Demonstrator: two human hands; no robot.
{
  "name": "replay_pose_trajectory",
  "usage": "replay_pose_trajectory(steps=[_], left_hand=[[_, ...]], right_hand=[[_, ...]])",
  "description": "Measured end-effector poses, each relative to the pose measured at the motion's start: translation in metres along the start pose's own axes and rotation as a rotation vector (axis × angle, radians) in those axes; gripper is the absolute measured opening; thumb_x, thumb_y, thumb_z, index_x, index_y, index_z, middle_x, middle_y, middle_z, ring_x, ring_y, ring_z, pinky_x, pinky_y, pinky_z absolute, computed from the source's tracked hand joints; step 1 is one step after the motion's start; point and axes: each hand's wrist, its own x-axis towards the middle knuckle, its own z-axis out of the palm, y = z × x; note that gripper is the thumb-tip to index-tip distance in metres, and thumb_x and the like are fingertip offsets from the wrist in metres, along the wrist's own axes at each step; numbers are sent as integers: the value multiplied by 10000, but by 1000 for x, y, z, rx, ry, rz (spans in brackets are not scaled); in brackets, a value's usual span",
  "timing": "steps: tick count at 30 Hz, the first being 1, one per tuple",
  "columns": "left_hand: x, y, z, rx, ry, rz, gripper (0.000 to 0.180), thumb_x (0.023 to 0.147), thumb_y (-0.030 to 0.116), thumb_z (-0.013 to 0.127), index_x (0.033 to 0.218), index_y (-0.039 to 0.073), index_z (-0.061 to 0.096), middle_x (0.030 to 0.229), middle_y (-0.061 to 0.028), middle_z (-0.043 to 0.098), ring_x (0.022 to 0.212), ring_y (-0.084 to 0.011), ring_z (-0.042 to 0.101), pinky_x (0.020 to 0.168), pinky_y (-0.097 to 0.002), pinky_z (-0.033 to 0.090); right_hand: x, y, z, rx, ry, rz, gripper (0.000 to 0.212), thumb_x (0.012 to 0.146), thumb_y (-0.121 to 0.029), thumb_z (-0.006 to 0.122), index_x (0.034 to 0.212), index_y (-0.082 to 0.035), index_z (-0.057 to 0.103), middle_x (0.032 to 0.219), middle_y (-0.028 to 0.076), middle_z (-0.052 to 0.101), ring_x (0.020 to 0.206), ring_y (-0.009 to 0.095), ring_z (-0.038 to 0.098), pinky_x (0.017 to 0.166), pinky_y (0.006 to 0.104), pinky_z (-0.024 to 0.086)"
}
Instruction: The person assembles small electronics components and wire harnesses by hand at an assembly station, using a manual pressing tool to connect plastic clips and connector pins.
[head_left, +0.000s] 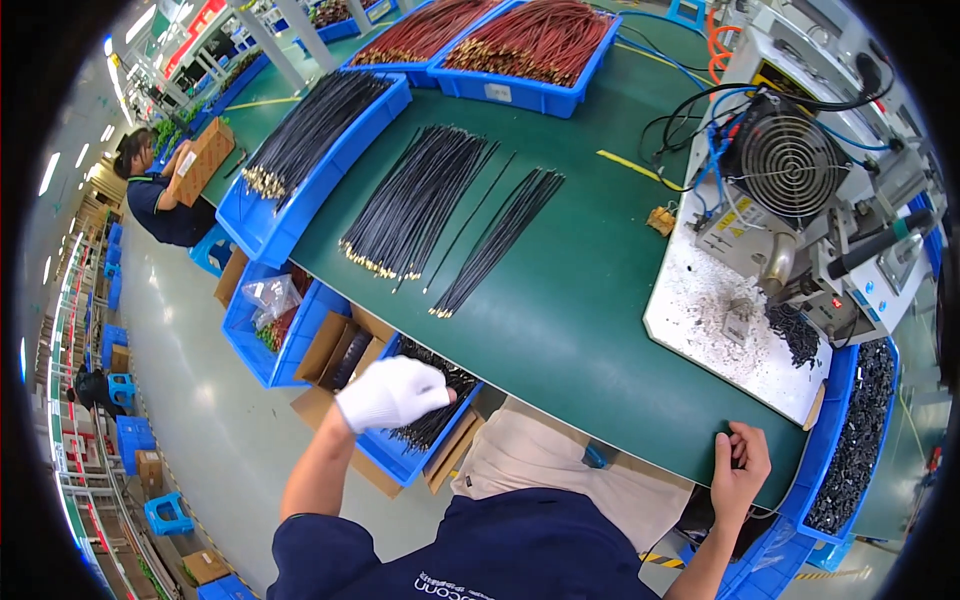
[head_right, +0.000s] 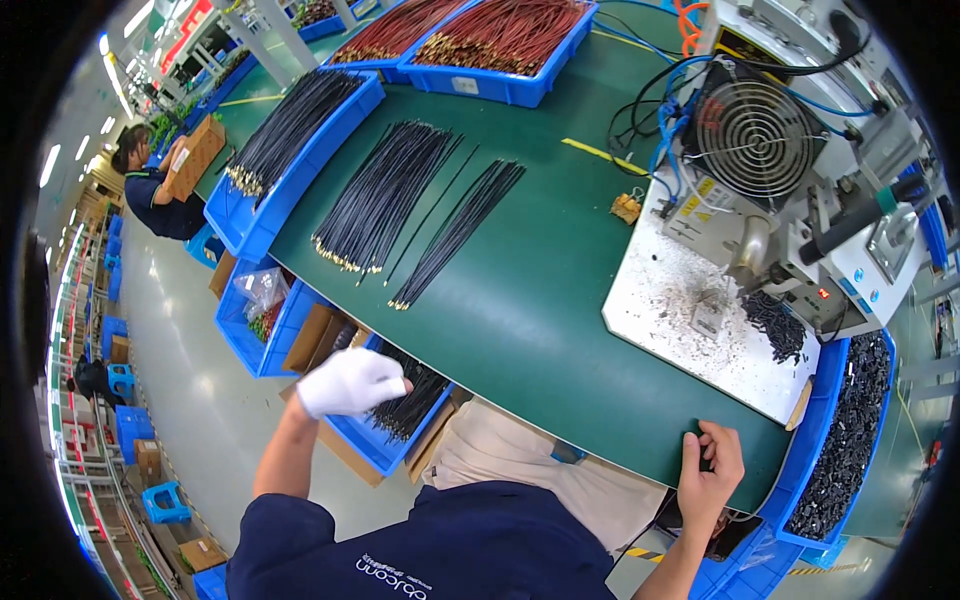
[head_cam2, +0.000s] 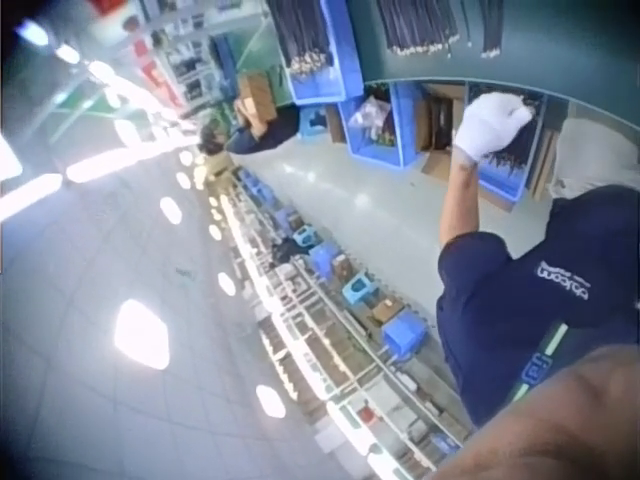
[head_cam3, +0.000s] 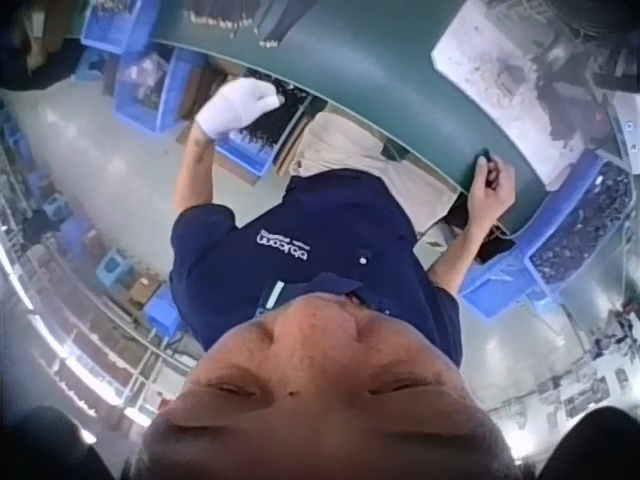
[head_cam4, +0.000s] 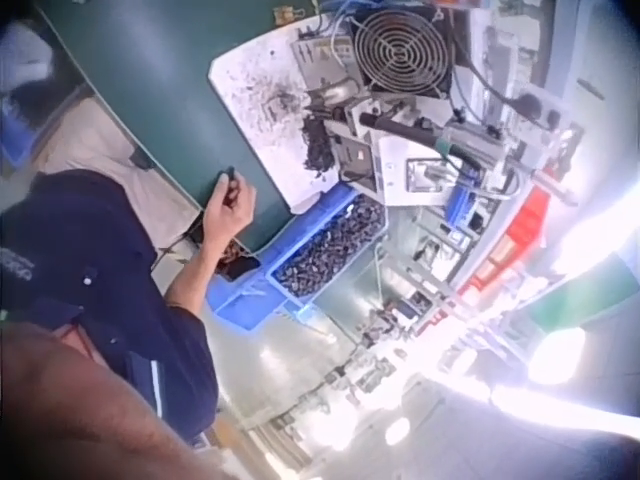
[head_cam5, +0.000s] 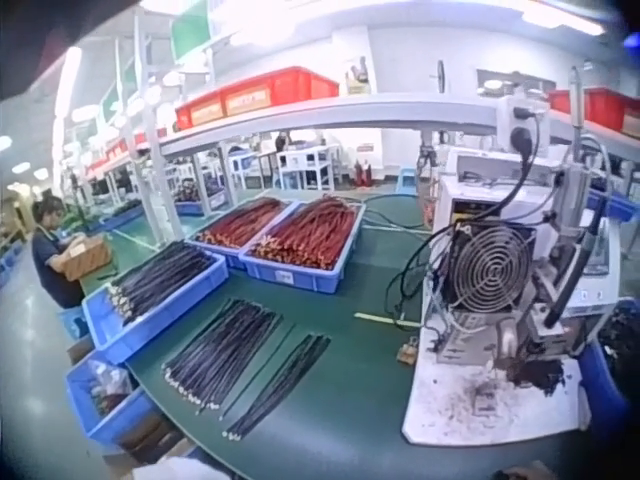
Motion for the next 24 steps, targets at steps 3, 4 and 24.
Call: replay_pose_trajectory(steps=[3,4,24], left_hand=[[29,43,-49,-13,335,155,289,1078,326,710,999,58,780,935,-209,750,923,-429,760,816,-490,594],[45,53,-60,-50,461,222,229,1064,279,717,1026,61,773,952,-202,751,924,-421,761,816,-481,596],[197,104,-21,516,692,230,121,964,144,757,1073,93,766,999,-126,738,1008,-359,747,870,-503,623]], right_hand=[[0,-3,-2,12,12,-2,184,951,25,813,1128,21,762,884,53,591,743,146,474,659,315,373],[1,-3,-1,20,0,-1,203,929,37,817,1124,11,765,882,78,616,740,180,507,659,337,413],[8,-5,-14,109,16,-22,244,883,14,855,1116,14,783,912,112,698,763,225,601,696,356,500]])
